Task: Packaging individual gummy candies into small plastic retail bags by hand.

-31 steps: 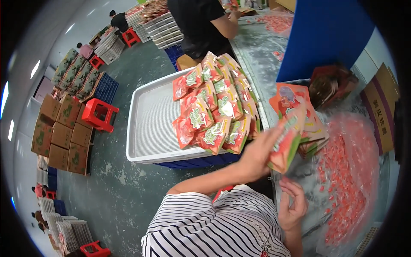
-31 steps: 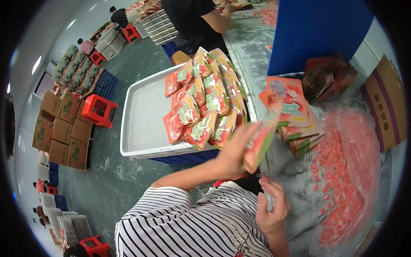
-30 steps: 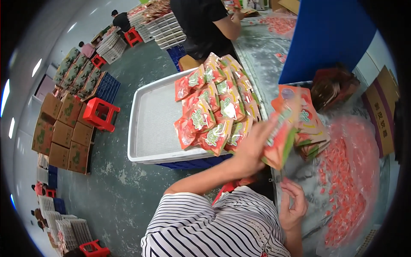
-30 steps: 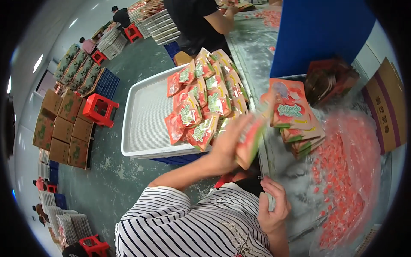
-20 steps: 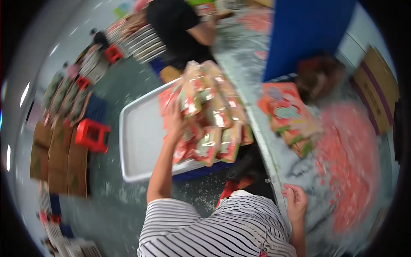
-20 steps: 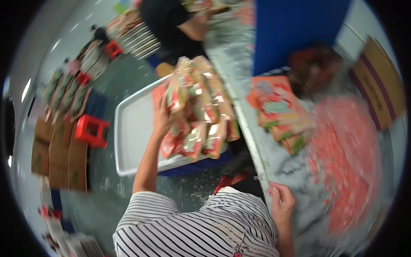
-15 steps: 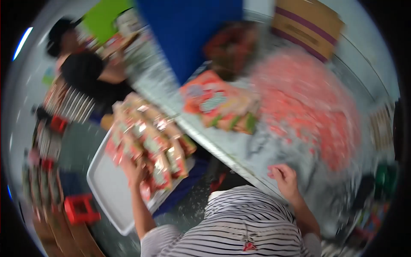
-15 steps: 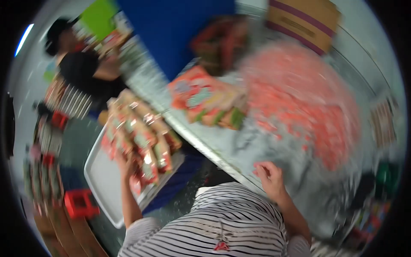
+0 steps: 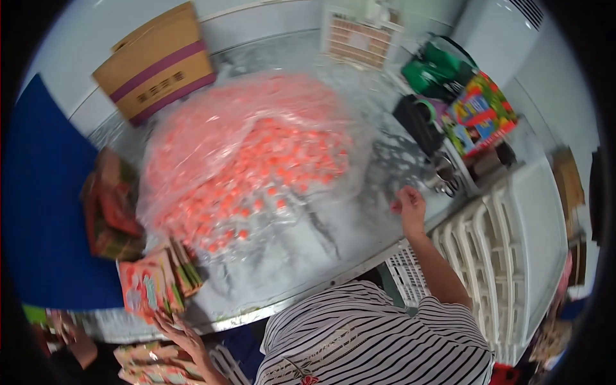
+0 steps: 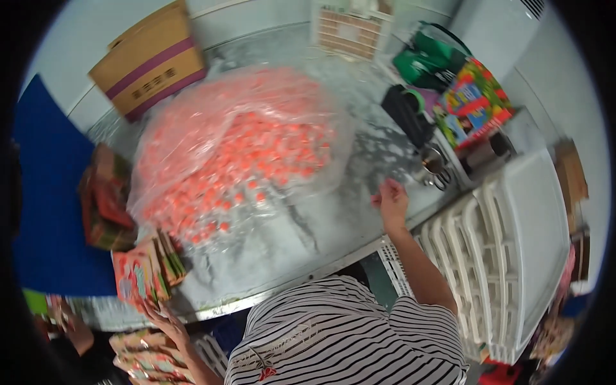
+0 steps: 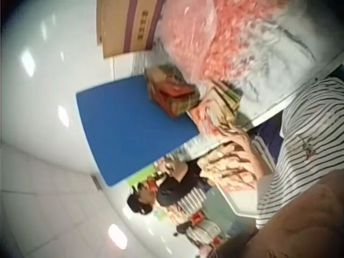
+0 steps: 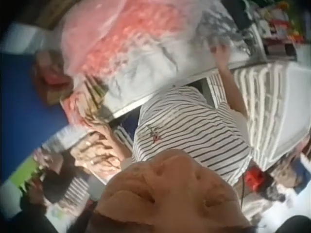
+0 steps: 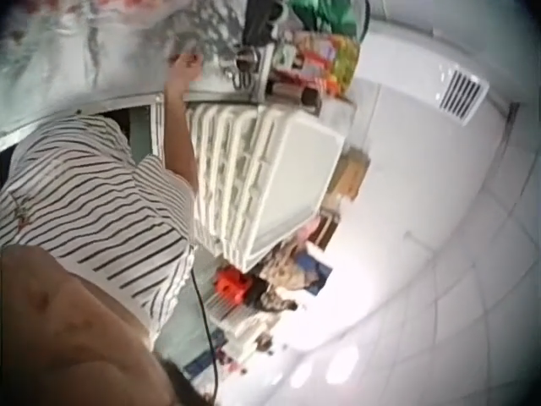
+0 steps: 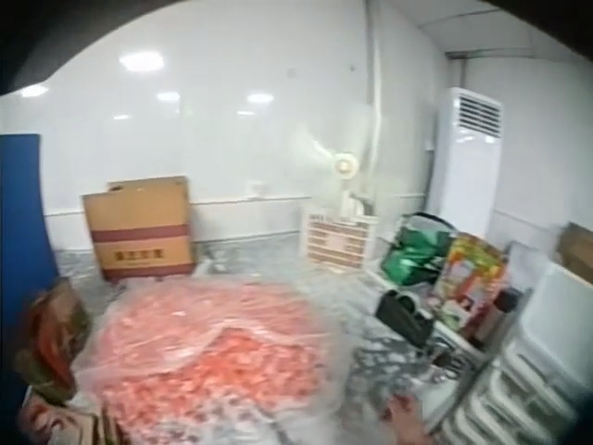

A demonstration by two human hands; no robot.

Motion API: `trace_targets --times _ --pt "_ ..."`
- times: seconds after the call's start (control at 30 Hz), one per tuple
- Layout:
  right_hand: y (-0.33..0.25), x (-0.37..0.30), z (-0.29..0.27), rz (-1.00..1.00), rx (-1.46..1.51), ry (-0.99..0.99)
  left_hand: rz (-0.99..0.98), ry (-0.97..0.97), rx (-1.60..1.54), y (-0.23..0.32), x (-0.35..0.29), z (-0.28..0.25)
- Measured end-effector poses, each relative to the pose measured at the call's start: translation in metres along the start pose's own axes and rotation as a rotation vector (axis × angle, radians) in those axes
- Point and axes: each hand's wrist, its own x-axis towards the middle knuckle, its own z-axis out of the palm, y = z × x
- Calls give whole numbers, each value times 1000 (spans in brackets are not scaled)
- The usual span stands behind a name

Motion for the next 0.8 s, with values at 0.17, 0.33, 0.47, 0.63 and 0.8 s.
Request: trace_targets --times 0.17,0.33,0.47,0.63,0.8 --pt "-7 20 -70 -136 -56 411 53 -14 34 -30 4 40" --pt "-6 43 -101 -100 -209 500 179 13 212 -43 3 41" --pt "7 62 -113 -70 -240 411 37 9 223 -35 3 47" --pt "8 63 -95 -102 -98 323 93 -31 291 -37 -1 40" --pt "-12 41 -61 -184 -145 199 -19 -13 364 -34 -2 42"
